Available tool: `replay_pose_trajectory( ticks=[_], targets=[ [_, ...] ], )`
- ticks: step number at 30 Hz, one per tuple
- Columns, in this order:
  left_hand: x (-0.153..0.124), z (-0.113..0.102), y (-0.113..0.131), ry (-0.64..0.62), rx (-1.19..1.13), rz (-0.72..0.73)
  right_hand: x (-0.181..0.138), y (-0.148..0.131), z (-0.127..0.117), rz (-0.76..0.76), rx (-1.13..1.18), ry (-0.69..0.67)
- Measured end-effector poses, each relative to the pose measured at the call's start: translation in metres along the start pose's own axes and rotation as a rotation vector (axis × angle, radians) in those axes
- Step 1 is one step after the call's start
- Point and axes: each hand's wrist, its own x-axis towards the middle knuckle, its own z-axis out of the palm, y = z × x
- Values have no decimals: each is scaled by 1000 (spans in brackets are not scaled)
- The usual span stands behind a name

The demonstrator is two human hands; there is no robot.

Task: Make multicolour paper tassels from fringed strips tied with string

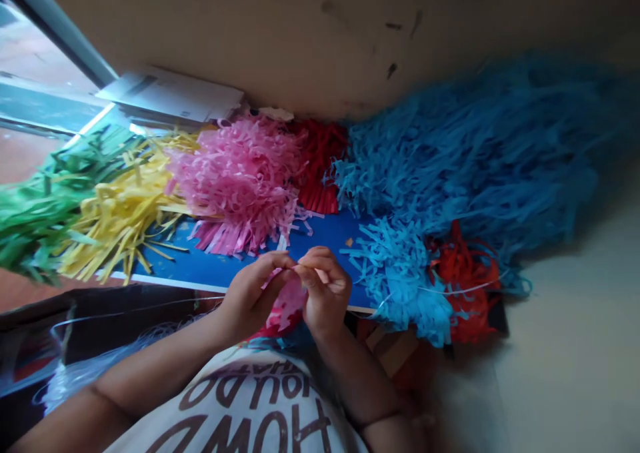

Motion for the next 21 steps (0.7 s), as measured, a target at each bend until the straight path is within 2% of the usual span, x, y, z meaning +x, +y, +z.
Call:
replay_pose_trajectory(
  ticks=[3,5,7,9,10,12,15,21],
  targets=[
    [5,-5,-4,-139,-403,-341,13,9,-4,32,-44,-52],
    [10,-15,-9,-121,-621,-477,37,19,-16,109,-104,-99],
    [14,-26,-14,-46,-700,-547,74,32,-35,158,-356,-104],
    [17,-37,-20,-11,-680,-560,117,46,-56,121,-866,-121],
    [19,-40,-23,-16,-649,-551,137,53,-66,85,-1147,-195],
    [22,-42,-30,-34,-570,-512,169,65,-78,64,-1364,-243],
    [26,-37,-40,-51,-436,-470,192,77,-82,76,-1480,-292],
    [30,-30,-52,-47,-397,-529,195,72,-82,112,-1619,-331]
  ],
)
